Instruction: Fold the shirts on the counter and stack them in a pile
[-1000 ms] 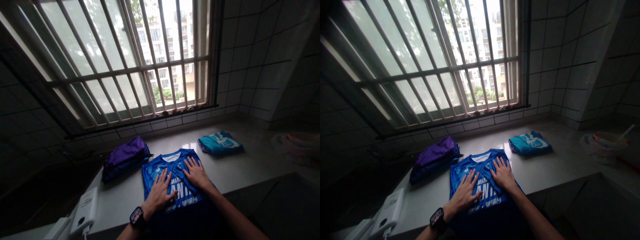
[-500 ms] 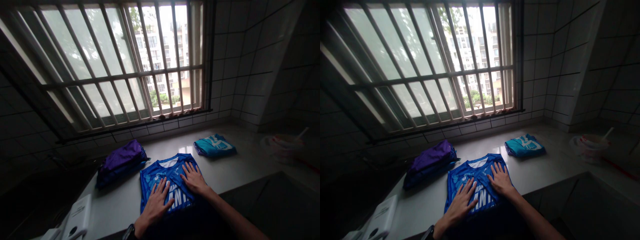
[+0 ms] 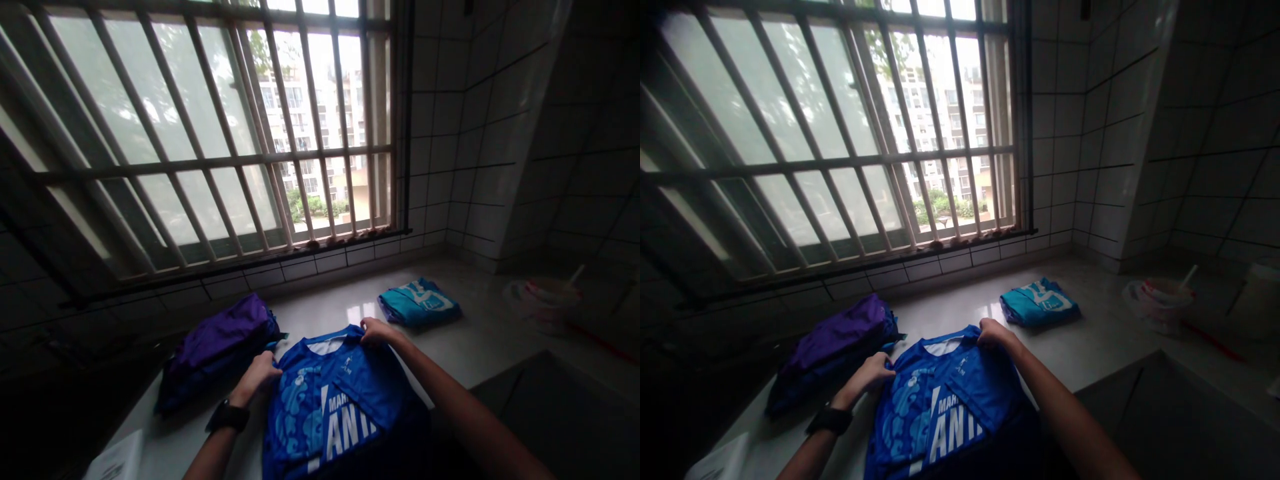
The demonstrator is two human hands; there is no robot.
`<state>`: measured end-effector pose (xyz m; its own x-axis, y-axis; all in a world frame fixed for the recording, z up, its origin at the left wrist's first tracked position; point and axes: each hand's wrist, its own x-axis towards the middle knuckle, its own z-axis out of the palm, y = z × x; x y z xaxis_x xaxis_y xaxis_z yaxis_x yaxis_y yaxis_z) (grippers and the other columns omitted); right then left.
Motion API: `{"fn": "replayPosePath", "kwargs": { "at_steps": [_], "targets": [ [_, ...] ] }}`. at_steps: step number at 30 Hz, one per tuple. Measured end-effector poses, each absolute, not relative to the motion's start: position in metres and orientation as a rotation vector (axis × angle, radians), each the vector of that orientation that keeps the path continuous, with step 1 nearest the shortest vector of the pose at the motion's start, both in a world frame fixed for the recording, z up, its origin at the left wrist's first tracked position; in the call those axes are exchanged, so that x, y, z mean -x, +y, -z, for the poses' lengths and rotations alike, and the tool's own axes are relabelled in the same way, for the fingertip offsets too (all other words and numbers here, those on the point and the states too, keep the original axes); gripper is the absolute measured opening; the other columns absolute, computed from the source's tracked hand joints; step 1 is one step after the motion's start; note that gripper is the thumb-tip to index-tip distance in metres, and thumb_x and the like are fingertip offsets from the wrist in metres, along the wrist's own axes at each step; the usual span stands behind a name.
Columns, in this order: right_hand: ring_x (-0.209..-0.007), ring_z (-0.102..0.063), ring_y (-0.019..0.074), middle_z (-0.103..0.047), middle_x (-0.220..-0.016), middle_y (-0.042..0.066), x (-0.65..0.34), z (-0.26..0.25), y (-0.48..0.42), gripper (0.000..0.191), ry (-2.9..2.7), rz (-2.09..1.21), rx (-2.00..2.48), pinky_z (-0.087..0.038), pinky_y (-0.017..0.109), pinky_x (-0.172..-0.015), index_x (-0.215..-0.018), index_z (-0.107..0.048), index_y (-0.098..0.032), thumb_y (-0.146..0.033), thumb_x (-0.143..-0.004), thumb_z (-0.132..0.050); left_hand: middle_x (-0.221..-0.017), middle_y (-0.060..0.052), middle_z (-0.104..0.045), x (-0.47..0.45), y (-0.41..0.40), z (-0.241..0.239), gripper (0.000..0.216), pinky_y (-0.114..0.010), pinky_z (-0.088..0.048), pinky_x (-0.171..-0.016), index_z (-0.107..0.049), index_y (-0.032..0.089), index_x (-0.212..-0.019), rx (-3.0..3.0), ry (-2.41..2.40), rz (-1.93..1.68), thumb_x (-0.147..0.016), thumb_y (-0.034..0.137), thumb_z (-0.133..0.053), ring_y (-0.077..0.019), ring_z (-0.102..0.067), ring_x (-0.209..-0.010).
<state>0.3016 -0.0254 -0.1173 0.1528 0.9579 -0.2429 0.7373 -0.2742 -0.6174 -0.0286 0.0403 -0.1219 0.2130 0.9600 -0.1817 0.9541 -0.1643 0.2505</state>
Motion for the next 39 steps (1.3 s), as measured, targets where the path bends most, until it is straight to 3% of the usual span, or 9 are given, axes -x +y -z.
{"fn": "replayPosePath", "kwargs": {
  "at_steps": [3, 5, 10, 14, 17, 23, 28, 33, 39],
  "targets": [
    [-0.056, -0.07, 0.021, -0.071, -0.062, 0.004, -0.298, 0.11, -0.01, 0.013, -1.661, -0.85, 2.073, -0.056, 0.027, -0.055, -0.077, -0.071, -0.013, -0.007, -0.067, -0.077, -0.08, -0.007, -0.073, 0.02, 0.054, 0.115, 0.009, -0.023, -0.051, -0.062, -0.067, 0.015, -0.083, -2.207, 1.729, -0.09, -0.078, 0.013, -0.06, -0.0199, -0.071, -0.071],
    [-0.065, -0.072, 0.0225, -0.07, -0.061, 0.004, -0.297, 0.094, 0.003, 0.013, -1.673, -0.728, 2.031, -0.056, 0.026, -0.062, -0.065, -0.066, -0.015, -0.005, -0.068, -0.073, -0.083, -0.006, -0.074, 0.012, 0.065, 0.1, 0.011, -0.024, -0.052, -0.066, -0.067, 0.016, -0.084, -2.29, 1.698, -0.255, -0.081, 0.013, -0.057, -0.0192, -0.071, -0.074],
    [-0.102, -0.066, 0.0207, -0.073, -0.098, 0.006, -0.294, 0.022, 0.037, 0.013, -1.621, -0.284, 1.777, -0.049, 0.026, -0.087, -0.088, -0.065, -0.018, -0.007, -0.082, -0.059, -0.09, -0.008, -0.07, -0.006, 0.087, 0.028, 0.014, -0.033, -0.055, -0.088, -0.063, 0.016, -0.084, -2.434, 1.697, -0.892, -0.085, 0.013, -0.05, -0.0223, -0.07, -0.093],
    [-0.098, -0.059, 0.0167, -0.065, -0.103, 0.004, -0.289, -0.018, 0.016, 0.009, -1.564, 0.0, 1.451, -0.048, 0.026, -0.087, -0.093, -0.059, -0.02, -0.015, -0.086, -0.054, -0.108, -0.007, -0.065, 0.01, 0.064, -0.015, 0.02, -0.039, -0.05, -0.102, -0.061, 0.015, -0.104, -2.424, 1.582, -1.347, -0.096, 0.025, -0.046, -0.0221, -0.064, -0.11],
    [-0.088, -0.06, 0.0169, -0.062, -0.091, 0.002, -0.288, -0.001, -0.049, 0.006, -1.575, 0.194, 1.059, -0.05, 0.028, -0.082, -0.087, -0.056, -0.022, -0.017, -0.085, -0.055, -0.113, -0.006, -0.067, 0.04, 0.011, 0.0, 0.02, -0.038, -0.054, -0.098, -0.059, 0.02, -0.101, -2.36, 1.383, -1.656, -0.096, 0.038, -0.053, -0.0213, -0.065, -0.109],
    [-0.07, -0.064, 0.0157, -0.063, -0.08, 0.001, -0.294, 0.131, -0.204, 0.022, -1.698, 0.061, 1.237, -0.052, 0.025, -0.064, -0.082, -0.056, -0.026, -0.006, -0.078, -0.048, -0.106, -0.005, -0.074, 0.096, -0.114, 0.139, 0.012, -0.032, -0.063, -0.08, -0.056, 0.026, -0.085, -2.298, 1.324, -1.265, -0.09, 0.037, -0.053, -0.021, -0.074, -0.093],
    [-0.108, -0.069, 0.0213, -0.067, -0.126, 0.006, -0.295, 0.198, -0.243, 0.029, -1.776, -0.263, 1.606, -0.056, 0.033, -0.09, -0.094, -0.059, -0.028, -0.006, -0.082, -0.045, -0.133, -0.006, -0.071, 0.109, -0.15, 0.221, 0.029, -0.038, -0.061, -0.096, -0.064, 0.029, -0.113, -2.345, 1.3, -0.885, -0.087, 0.032, -0.053, -0.0258, -0.071, -0.117],
    [-0.077, -0.064, 0.0186, -0.065, -0.09, 0.003, -0.302, 0.182, -0.207, 0.03, -1.75, -0.236, 1.736, -0.051, 0.028, -0.073, -0.088, -0.053, -0.026, -0.004, -0.08, -0.035, -0.141, -0.011, -0.065, 0.084, -0.118, 0.207, 0.05, -0.041, -0.053, -0.107, -0.059, 0.022, -0.135, -2.294, 1.411, -0.643, -0.088, 0.026, -0.042, -0.0261, -0.065, -0.126],
    [-0.079, -0.06, 0.0211, -0.061, -0.083, 0.005, -0.322, 0.153, -0.155, 0.02, -1.608, -0.18, 1.719, -0.048, 0.032, -0.078, -0.079, -0.046, -0.025, -0.01, -0.069, -0.038, -0.124, -0.009, -0.074, 0.05, -0.088, 0.142, 0.037, -0.038, -0.053, -0.104, -0.063, 0.024, -0.115, -2.216, 1.434, -0.601, -0.083, 0.023, -0.043, -0.0242, -0.071, -0.115]
  ]
}}
